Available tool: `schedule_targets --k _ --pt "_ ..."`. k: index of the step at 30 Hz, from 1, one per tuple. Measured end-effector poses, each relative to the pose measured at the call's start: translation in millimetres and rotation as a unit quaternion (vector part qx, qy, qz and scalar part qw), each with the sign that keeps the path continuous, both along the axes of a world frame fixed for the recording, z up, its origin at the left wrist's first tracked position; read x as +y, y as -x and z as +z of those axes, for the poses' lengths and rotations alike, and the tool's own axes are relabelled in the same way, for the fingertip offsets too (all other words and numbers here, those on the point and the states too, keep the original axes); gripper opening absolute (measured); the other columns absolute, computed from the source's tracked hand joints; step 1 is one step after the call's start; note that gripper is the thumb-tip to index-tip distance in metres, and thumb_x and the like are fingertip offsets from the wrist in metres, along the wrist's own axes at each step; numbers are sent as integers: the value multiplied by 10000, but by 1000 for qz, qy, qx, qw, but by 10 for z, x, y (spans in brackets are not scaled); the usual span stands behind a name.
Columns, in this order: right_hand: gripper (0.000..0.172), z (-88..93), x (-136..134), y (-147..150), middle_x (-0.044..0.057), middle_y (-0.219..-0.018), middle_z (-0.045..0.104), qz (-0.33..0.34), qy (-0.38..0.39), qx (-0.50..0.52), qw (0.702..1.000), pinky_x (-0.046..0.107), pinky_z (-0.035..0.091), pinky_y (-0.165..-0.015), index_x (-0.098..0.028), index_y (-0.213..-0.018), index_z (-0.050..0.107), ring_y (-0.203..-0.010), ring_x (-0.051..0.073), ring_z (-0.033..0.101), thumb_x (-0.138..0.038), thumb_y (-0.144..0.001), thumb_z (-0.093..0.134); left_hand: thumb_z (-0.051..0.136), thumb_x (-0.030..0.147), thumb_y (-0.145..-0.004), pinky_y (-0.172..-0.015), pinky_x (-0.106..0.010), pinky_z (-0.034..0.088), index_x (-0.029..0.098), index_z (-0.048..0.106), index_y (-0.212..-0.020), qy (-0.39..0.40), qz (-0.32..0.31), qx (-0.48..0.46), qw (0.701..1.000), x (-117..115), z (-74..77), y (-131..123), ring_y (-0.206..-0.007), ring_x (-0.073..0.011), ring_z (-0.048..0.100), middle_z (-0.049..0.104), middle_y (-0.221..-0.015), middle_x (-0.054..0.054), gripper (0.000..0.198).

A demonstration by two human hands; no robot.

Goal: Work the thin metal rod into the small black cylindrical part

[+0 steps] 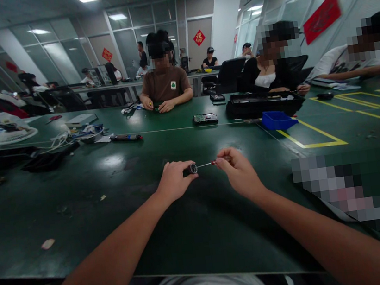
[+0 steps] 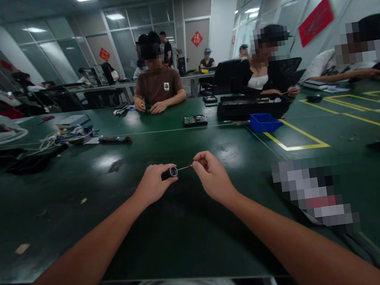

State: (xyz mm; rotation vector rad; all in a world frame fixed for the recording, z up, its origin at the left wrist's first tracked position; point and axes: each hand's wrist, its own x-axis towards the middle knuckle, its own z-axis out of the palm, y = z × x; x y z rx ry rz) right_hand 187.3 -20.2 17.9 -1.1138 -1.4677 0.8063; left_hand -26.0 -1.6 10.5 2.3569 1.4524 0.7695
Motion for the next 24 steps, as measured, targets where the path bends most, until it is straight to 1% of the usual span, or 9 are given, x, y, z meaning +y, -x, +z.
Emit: schedule_targets --k 3,5,6,7,8,11,14,20,24 --pt "237 -2 51 -1 35 -829 661 13 56 121 991 382 531 -790 -223 -906 626 -765 195 626 -447 -842 667 723 281 -865 -960 -451 430 257 698 -1188 -5 -19 -20 1000 -11 28 3 -1034 -260 626 735 -1113 -44 325" --pt "257 10 93 -31 13 -738 625 23 132 231 964 393 560 -762 -221 -848 635 -676 180 604 -472 -825 681 722 253 -866 -998 -446 414 265 685 -1203 -24 -49 -38 998 -6 42 6 -1091 -248 619 725 -1169 -36 339" --pt "262 16 110 -49 -1 -673 586 42 173 259 949 393 570 -747 -215 -802 637 -622 167 578 -471 -824 683 719 247 -869 -1014 -452 403 270 682 -1204 -33 -56 -40 997 -1 46 7 -1112 -246 615 722 -1184 -32 338" --pt "255 21 124 -63 -8 -645 567 44 191 278 940 382 576 -726 -212 -765 635 -588 155 556 -454 -815 699 718 244 -870 -1020 -460 396 274 683 -1198 -38 -57 -38 997 5 48 8 -1120 -247 616 723 -1185 -30 332" --pt "239 23 132 -71 -3 -665 586 30 181 290 939 362 576 -706 -212 -767 641 -599 151 561 -433 -804 722 719 244 -869 -1012 -464 397 274 687 -1190 -39 -54 -34 997 12 46 8 -1110 -249 620 726 -1176 -30 324" --pt "247 10 128 -58 5 -732 634 0 134 280 951 325 569 -680 -214 -793 656 -649 146 588 -430 -769 773 731 256 -862 -955 -446 421 261 691 -1181 -30 -45 -28 998 23 33 9 -1055 -248 635 736 -1149 -33 321" --pt "295 -21 108 -18 -1 -760 651 -2 99 249 964 326 562 -696 -219 -830 660 -675 146 610 -479 -758 780 738 293 -860 -932 -433 426 254 686 -1194 -31 -32 -31 999 15 25 4 -1032 -249 634 740 -1139 -36 340" --pt "299 -51 92 3 8 -793 668 -7 41 173 984 337 537 -712 -217 -888 653 -704 157 635 -507 -835 703 756 309 -848 -952 -432 415 255 696 -1162 -27 -28 -35 999 -13 26 -10 -1050 -248 639 745 -1144 -32 324" --pt "281 -7 51 -5 19 -791 676 -12 13 114 993 351 531 -722 -215 -909 641 -719 174 645 -494 -887 639 746 318 -854 -964 -442 407 262 695 -1160 -31 -34 -34 998 -5 18 -5 -1068 -252 640 744 -1150 -30 316"
